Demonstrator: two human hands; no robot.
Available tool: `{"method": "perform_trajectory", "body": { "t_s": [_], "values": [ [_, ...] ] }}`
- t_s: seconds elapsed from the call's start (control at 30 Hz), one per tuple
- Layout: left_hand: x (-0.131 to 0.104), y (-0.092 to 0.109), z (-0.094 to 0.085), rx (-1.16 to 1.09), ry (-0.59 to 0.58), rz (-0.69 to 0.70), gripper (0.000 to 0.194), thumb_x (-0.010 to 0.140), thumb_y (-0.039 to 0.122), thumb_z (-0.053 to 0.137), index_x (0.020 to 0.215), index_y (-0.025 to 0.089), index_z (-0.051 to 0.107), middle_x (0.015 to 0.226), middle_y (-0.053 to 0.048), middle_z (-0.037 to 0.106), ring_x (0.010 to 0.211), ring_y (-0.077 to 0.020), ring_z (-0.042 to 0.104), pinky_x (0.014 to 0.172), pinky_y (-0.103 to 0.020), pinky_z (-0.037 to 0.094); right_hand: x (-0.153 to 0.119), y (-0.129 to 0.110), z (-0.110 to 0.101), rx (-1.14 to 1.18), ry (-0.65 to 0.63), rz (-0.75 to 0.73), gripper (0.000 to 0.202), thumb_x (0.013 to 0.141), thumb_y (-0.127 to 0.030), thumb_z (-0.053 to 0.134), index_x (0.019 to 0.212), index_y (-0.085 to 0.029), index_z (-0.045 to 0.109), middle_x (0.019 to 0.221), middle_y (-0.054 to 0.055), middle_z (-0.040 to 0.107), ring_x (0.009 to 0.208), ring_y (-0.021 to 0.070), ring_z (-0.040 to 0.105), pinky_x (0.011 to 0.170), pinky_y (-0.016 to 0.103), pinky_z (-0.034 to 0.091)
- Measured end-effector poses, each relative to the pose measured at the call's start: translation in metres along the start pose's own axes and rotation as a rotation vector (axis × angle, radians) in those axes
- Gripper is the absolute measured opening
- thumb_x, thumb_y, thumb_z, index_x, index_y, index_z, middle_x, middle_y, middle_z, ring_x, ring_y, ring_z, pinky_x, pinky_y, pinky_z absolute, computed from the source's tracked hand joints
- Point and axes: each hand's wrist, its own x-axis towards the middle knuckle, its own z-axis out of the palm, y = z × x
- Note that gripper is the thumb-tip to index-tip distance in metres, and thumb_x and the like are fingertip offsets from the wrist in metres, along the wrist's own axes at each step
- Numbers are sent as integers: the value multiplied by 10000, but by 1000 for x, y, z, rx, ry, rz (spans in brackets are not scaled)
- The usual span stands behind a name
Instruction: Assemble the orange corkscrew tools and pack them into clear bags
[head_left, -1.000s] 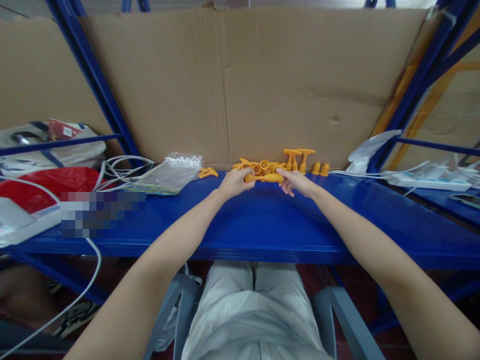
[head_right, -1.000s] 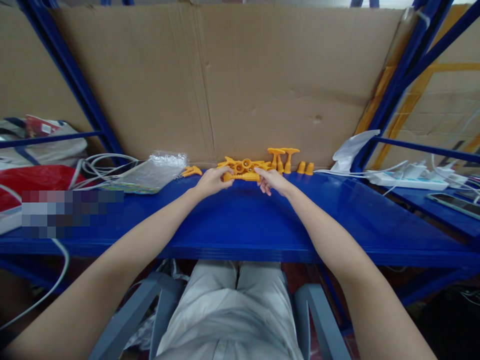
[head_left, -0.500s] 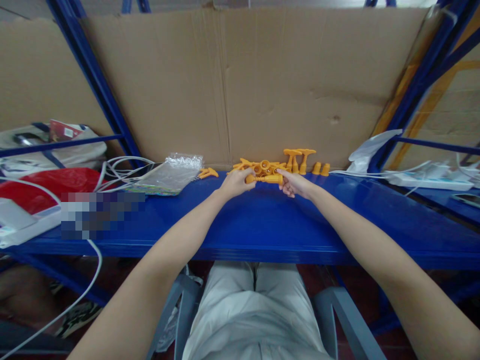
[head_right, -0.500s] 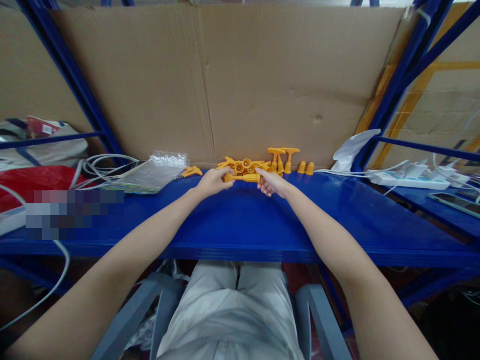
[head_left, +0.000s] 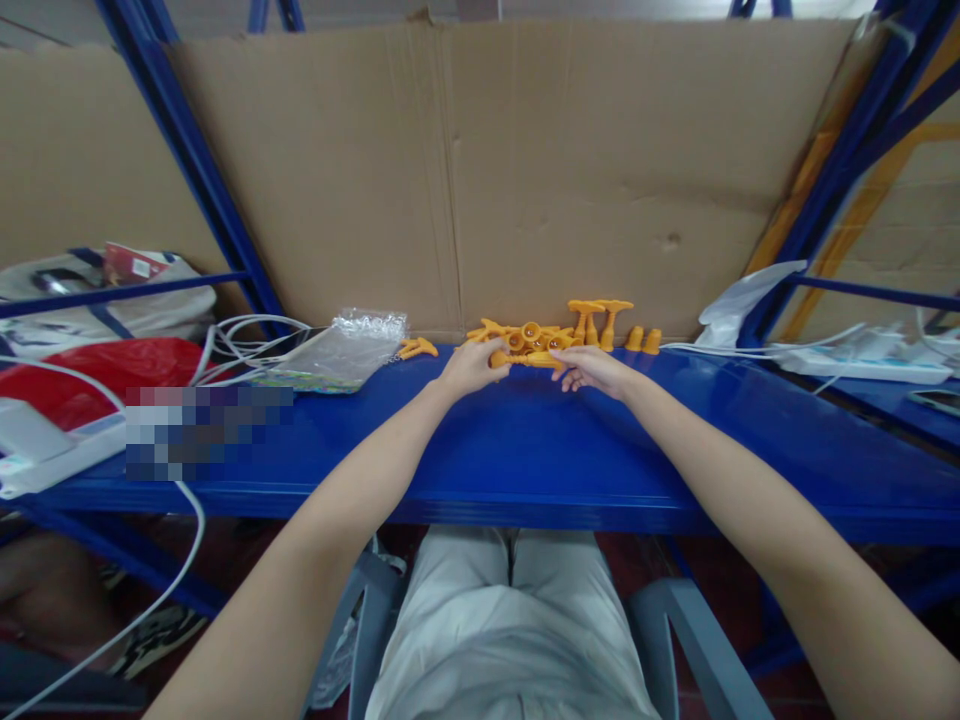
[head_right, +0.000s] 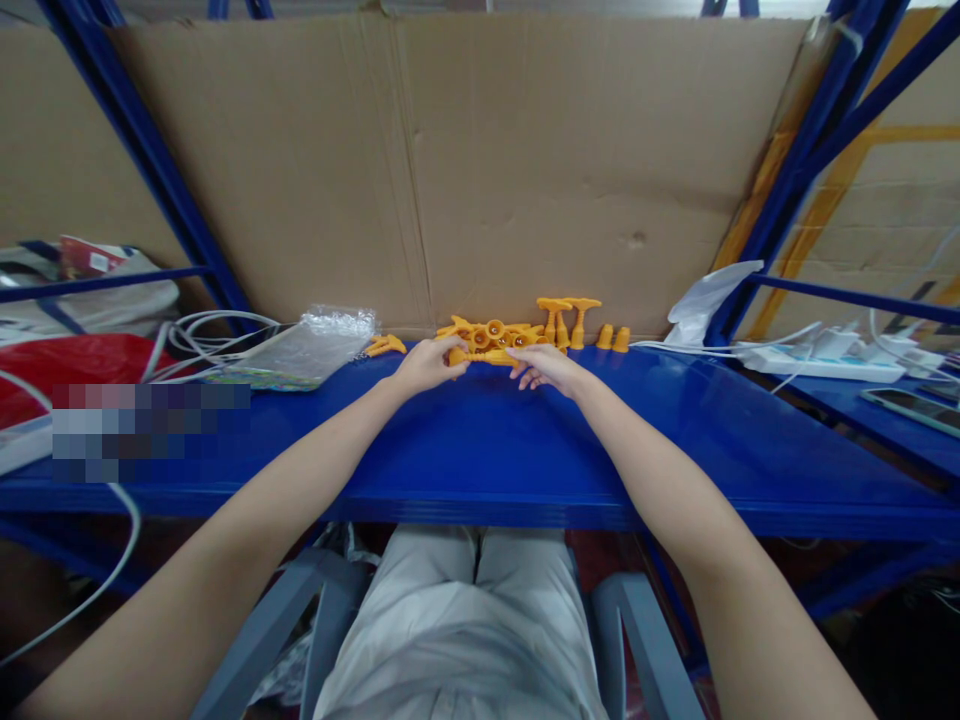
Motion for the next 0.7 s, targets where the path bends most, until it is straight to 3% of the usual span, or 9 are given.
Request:
{"method": "perform_trajectory", "body": {
  "t_s": [0.2,0.4,0.5,0.57,0.7],
  "values": [
    [-2,0,-2,-1,-5,3,296,815,312,629,1078,185,672,823,-33,712,770,-175,652,708,-258,463,-2,0,0,25,-7,-13,207,931,-280,613,765,-163,568,649,31,684,447,90,581,417,188,412],
    [0,-3,-10,-46,-25,-61,482,864,401,586,1308,213,560,863,-25,707,806,-195,674,762,-295,495,0,-1,-3,105,44,-19,190,941,-242,592,780,-148,630,645,34,695,477,79,573,450,179,407],
    [0,-19,-14,36,36,-233,462,900,366,528,1336,212,528,1027,-62,709,978,-235,669,867,-341,503,3,0,-5,128,103,3,173,938,-243,596,810,-144,657,615,29,689,475,80,562,463,180,409],
    [-2,-34,-16,135,61,-375,438,884,291,520,1306,179,546,1223,-113,652,1176,-261,593,990,-368,464,3,1,-5,140,133,12,160,934,-240,600,819,-146,660,587,20,679,463,80,553,463,181,409],
    [-14,-64,-16,277,-41,-759,514,853,302,522,1337,127,519,1426,-200,501,1337,-342,457,1073,-473,408,3,0,-4,149,147,13,147,930,-226,603,817,-148,652,570,10,669,447,81,555,446,178,402]
  ]
}}
